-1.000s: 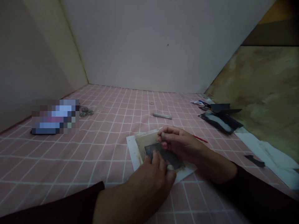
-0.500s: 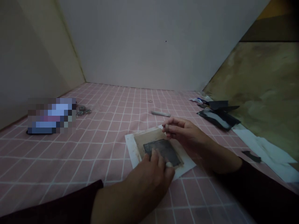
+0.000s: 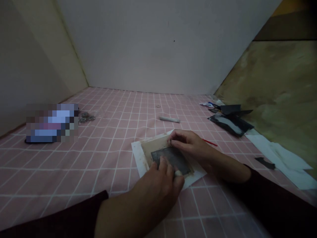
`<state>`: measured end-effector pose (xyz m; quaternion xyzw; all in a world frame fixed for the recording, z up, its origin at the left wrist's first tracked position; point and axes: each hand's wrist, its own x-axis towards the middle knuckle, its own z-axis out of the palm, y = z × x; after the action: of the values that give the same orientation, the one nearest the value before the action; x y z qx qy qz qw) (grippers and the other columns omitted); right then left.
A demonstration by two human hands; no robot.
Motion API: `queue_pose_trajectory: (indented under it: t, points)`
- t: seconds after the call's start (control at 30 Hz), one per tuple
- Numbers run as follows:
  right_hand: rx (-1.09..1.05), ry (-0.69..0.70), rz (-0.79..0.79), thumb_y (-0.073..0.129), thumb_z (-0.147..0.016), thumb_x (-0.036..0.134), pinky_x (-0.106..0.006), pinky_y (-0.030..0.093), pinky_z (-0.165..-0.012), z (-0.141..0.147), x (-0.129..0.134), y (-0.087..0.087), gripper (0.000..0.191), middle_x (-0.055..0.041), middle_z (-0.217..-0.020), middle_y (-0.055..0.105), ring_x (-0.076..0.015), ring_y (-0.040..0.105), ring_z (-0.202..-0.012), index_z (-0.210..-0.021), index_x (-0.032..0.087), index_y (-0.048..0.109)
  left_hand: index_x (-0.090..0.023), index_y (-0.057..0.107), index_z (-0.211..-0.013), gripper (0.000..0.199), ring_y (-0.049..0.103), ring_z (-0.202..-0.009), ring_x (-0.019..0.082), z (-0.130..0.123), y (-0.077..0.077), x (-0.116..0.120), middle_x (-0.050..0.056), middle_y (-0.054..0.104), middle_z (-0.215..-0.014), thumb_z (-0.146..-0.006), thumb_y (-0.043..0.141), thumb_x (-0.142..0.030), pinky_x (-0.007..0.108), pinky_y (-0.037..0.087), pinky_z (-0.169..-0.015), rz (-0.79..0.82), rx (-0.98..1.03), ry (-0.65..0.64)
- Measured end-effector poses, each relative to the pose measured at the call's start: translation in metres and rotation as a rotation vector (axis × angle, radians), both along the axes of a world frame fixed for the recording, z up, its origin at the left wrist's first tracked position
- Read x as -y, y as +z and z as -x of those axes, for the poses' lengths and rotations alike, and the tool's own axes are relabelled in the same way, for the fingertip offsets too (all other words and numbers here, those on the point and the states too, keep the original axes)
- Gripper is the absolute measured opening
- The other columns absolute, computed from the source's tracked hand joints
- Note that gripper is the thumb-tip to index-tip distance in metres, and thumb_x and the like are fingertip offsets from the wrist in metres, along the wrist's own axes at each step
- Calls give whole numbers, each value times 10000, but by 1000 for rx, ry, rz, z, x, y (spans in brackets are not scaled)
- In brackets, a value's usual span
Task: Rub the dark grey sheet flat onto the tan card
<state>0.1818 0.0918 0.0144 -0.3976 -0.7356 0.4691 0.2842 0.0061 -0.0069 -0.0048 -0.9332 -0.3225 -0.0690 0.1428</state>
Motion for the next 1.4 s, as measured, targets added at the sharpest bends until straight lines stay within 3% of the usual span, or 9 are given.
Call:
queue_pose_trajectory:
  t: [0.2,0.37,0.43,0.63,0.77,1.07,1.27,1.4]
  points:
    - [167,4,-157,564,-846,211,-283,394,-638,0,0,1,76,-3,-750,592,-151,532,-703,-802,198,625,-109,538,-1124,253,611,-1064,331,1,0,0,199,660,-1061,-931,395,-188,428,546,-773,-3,-2,4]
    - [187,-44,-231,546,-822,161,-281,387,-619,2,1,1,84,4,-730,585,-143,524,-666,-835,202,617,-109,545,-1109,250,599,-1087,361,1,-2,-1,212,654,-1079,-925,396,-192,424,554,-739,-13,20,-7]
    - [148,-52,-178,567,-801,162,-277,379,-599,3,2,1,76,10,-715,569,-137,507,-646,-844,202,615,-112,550,-1092,240,604,-1084,364,1,-2,0,210,660,-1071,-928,390,-186,421,557,-727,-14,26,-5]
    - [-114,0,183,641,-788,231,-280,411,-661,5,4,4,86,6,-750,593,-132,541,-699,-864,192,628,-133,548,-992,175,639,-1033,357,-2,0,-1,213,664,-1098,-932,393,-189,421,562,-707,-27,36,0]
    - [-170,-30,268,675,-796,261,-274,406,-683,6,7,7,99,8,-752,605,-120,540,-700,-847,186,636,-141,536,-977,170,637,-1041,359,-2,0,-1,200,669,-1080,-945,380,-201,428,558,-724,-23,40,-6]
    - [-229,0,360,708,-811,321,-248,394,-627,2,6,3,165,26,-747,573,-97,520,-648,-890,194,639,-129,526,-1017,178,607,-1046,370,0,-3,2,206,652,-1052,-919,411,-222,433,537,-723,-14,-4,-19]
    - [-161,-81,237,683,-828,331,-283,430,-659,4,5,4,148,1,-802,591,-126,559,-686,-894,207,637,-120,529,-1051,221,619,-1036,334,3,6,6,196,659,-1050,-923,351,-152,427,533,-738,15,-4,-8]
    - [-103,-45,185,673,-816,316,-297,454,-669,8,1,7,131,-24,-870,614,-144,579,-728,-872,210,619,-128,534,-1006,194,612,-1055,348,4,10,7,190,665,-1013,-925,361,-159,428,536,-739,18,16,-4]
